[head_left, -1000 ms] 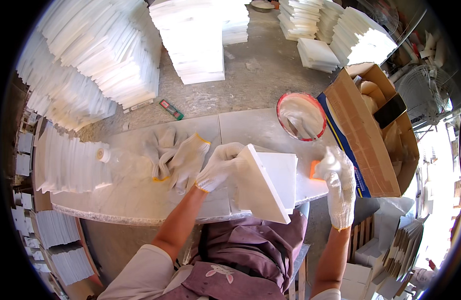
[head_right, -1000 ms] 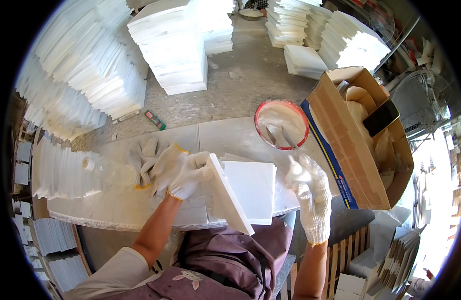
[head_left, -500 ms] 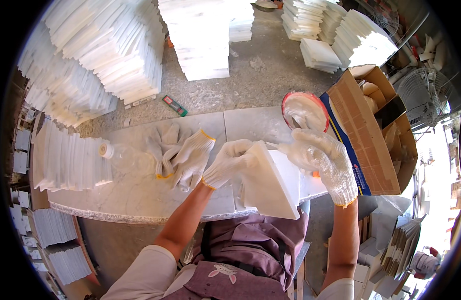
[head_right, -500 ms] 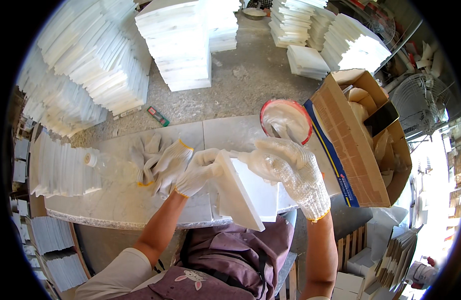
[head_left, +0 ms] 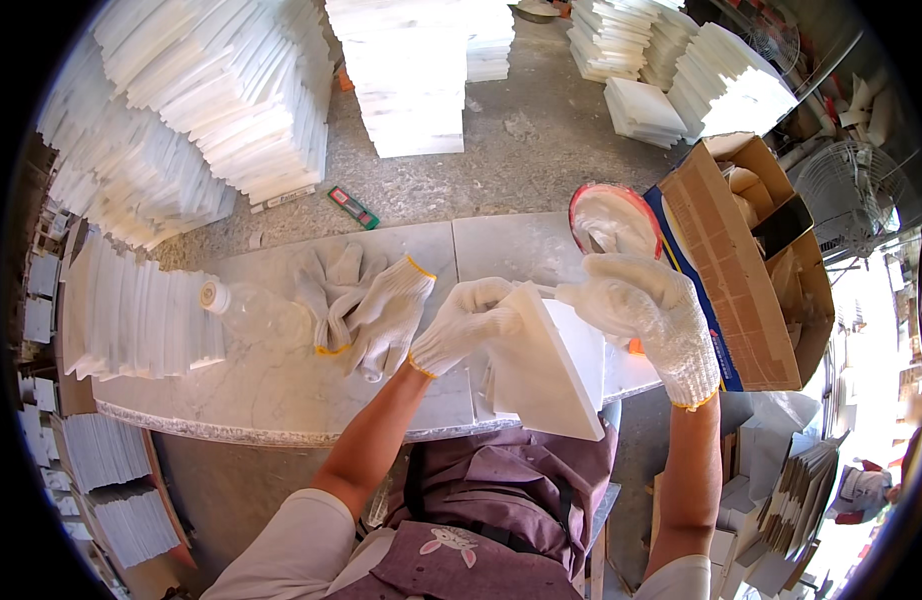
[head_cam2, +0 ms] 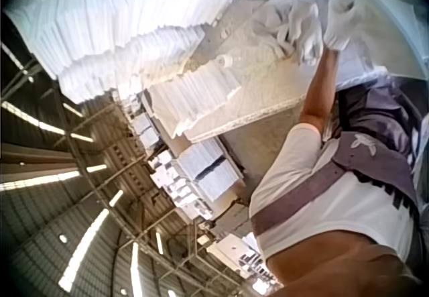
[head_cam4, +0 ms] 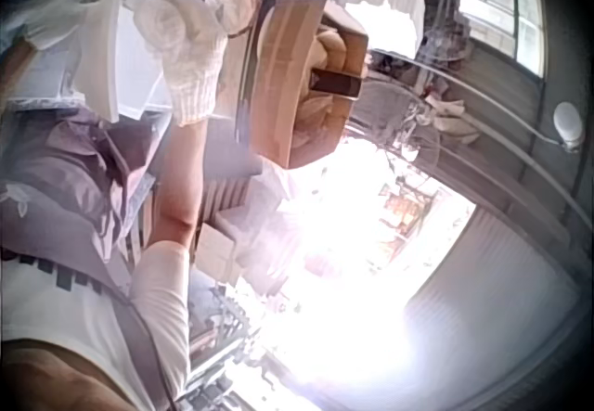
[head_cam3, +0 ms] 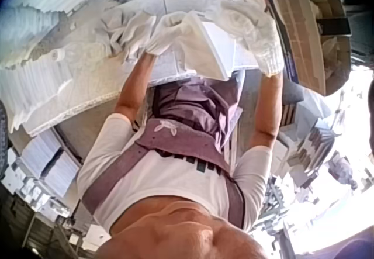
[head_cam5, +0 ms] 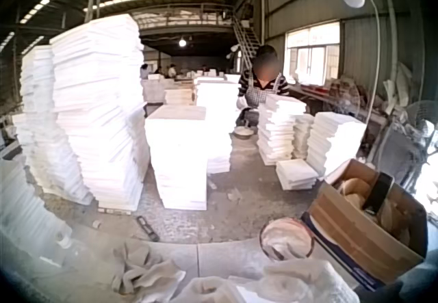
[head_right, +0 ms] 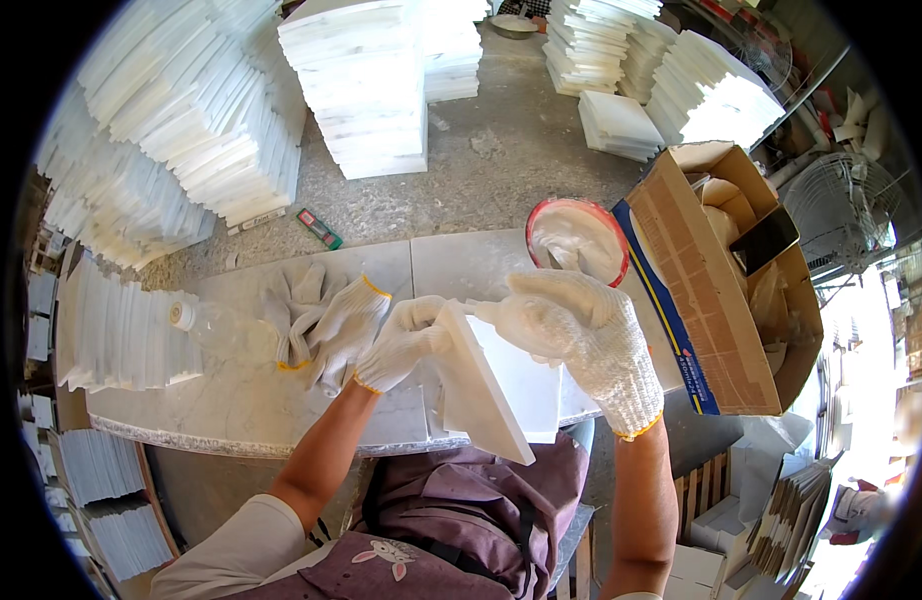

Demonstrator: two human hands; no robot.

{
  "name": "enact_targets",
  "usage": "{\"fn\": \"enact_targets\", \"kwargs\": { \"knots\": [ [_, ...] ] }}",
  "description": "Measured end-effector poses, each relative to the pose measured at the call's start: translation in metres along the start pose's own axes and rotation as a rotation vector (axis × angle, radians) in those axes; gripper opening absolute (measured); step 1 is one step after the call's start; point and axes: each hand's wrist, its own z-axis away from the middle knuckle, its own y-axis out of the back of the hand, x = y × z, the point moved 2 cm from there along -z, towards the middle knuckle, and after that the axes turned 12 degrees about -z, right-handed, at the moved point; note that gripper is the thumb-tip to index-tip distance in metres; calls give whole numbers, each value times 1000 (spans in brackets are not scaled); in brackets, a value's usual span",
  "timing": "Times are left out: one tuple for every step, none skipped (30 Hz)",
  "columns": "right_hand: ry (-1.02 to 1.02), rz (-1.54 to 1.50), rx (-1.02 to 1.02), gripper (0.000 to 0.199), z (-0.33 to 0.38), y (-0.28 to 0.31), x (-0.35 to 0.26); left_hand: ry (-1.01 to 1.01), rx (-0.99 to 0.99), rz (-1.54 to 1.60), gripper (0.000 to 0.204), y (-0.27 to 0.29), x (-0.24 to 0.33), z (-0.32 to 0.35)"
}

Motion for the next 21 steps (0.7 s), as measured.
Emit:
{"fn": "enact_targets", "kwargs": {
  "knots": [
    [-3,3,-2,36,0,-1,-1,-18,7,-9,32,0,-1,0],
    [-8,3,-2,35,-1,-1,-2,-20,4,-10,32,1,-2,0],
    [-13,4,-3,34,-1,-1,-3,-22,1,-11,32,2,-2,0],
    [-6,11,0,33,-2,-2,-3,-25,-2,-11,32,2,-3,0],
    [0,19,2,32,-2,-3,-3,-26,-4,-12,33,2,-4,0],
    [7,26,4,31,-3,-4,-4,-27,-6,-13,33,2,-4,0],
    [-11,19,7,30,-3,-4,-5,-28,-7,-14,34,3,-5,0],
    [-29,14,10,30,-3,-4,-6,-19,-7,-7,30,2,-4,0],
    [-48,8,13,30,-3,-4,-7,-10,-6,0,27,1,-1,1],
    [-55,-3,12,29,-3,-4,-7,-2,-6,7,24,1,0,1],
    [-62,-13,10,29,-3,-4,-7,0,-9,12,24,1,0,1],
    [-68,-24,8,29,-3,-4,-7,2,-13,18,23,1,0,1],
    [-74,-18,9,29,-3,-4,-7,4,-16,23,23,2,0,1],
    [-80,-12,10,28,-4,-5,-8,0,-15,15,23,2,0,1],
    [-86,-7,11,28,-4,-5,-9,-5,-15,7,23,2,1,1],
    [-79,7,11,28,-4,-4,-8,-10,-14,-1,23,2,2,1],
    [-71,20,11,28,-4,-4,-8,-9,-17,1,23,2,2,2],
    [-64,34,11,28,-5,-4,-8,-9,-20,4,23,3,3,2],
    [-70,29,12,28,-5,-4,-8,-8,-22,7,23,3,3,2],
    [-77,25,14,28,-5,-5,-8,3,-19,-5,23,3,4,2],
    [-84,21,16,28,-5,-5,-8,14,-16,-17,23,2,6,2]
  ]
}}
